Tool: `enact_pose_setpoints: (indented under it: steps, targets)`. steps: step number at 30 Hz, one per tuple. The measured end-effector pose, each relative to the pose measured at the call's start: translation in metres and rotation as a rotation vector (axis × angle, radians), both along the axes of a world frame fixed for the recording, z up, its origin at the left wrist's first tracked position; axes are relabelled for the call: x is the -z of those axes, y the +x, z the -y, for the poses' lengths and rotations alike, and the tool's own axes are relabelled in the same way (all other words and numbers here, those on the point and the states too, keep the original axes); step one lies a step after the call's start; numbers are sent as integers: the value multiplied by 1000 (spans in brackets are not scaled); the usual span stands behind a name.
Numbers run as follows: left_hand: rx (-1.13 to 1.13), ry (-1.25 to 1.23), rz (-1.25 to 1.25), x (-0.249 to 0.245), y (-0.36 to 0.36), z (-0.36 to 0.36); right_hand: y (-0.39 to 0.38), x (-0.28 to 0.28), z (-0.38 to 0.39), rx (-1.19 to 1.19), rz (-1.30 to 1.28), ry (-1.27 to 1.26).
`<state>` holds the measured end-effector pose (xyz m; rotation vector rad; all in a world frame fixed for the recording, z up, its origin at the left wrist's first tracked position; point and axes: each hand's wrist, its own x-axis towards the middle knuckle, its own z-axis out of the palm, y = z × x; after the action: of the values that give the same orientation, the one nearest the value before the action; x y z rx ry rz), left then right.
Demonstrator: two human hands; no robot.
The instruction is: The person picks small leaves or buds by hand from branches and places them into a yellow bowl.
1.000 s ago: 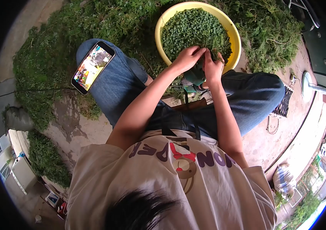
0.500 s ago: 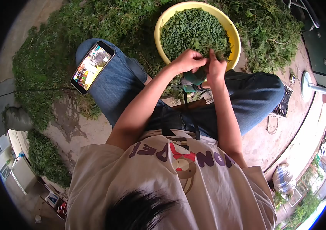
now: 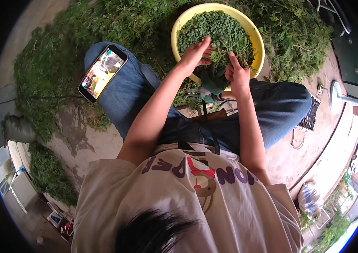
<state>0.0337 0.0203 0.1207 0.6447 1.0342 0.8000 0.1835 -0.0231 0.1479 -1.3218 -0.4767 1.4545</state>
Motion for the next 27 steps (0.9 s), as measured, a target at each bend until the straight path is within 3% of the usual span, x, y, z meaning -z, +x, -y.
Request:
enact_pose_setpoints:
  steps: [3,7,9,10,13,15,22,27]
  targets:
    - [73,278,-254,-2,4,2,-2,-1,2,-59,10,13]
    - [90,315,-234,0,2,2,-5,6,4,-138,56,14]
    - [173,403,-466,13,1,-2,-6,8,4,-168,58,28]
    - [172,403,-466,17,1,-2,-10,5,4,-161,118,6]
    - [100,388,-493,25,8,-1,-14,4,5,-174,185,-29]
    - [-117,535,-567,28,13,3,-18,2,8,-186,218,-37]
    - [-238,293,-357,35,27,6,-28,11,9,-134,223,-27]
    - [-326,55,-128,24,33,11,-26,49,10,-98,439,20]
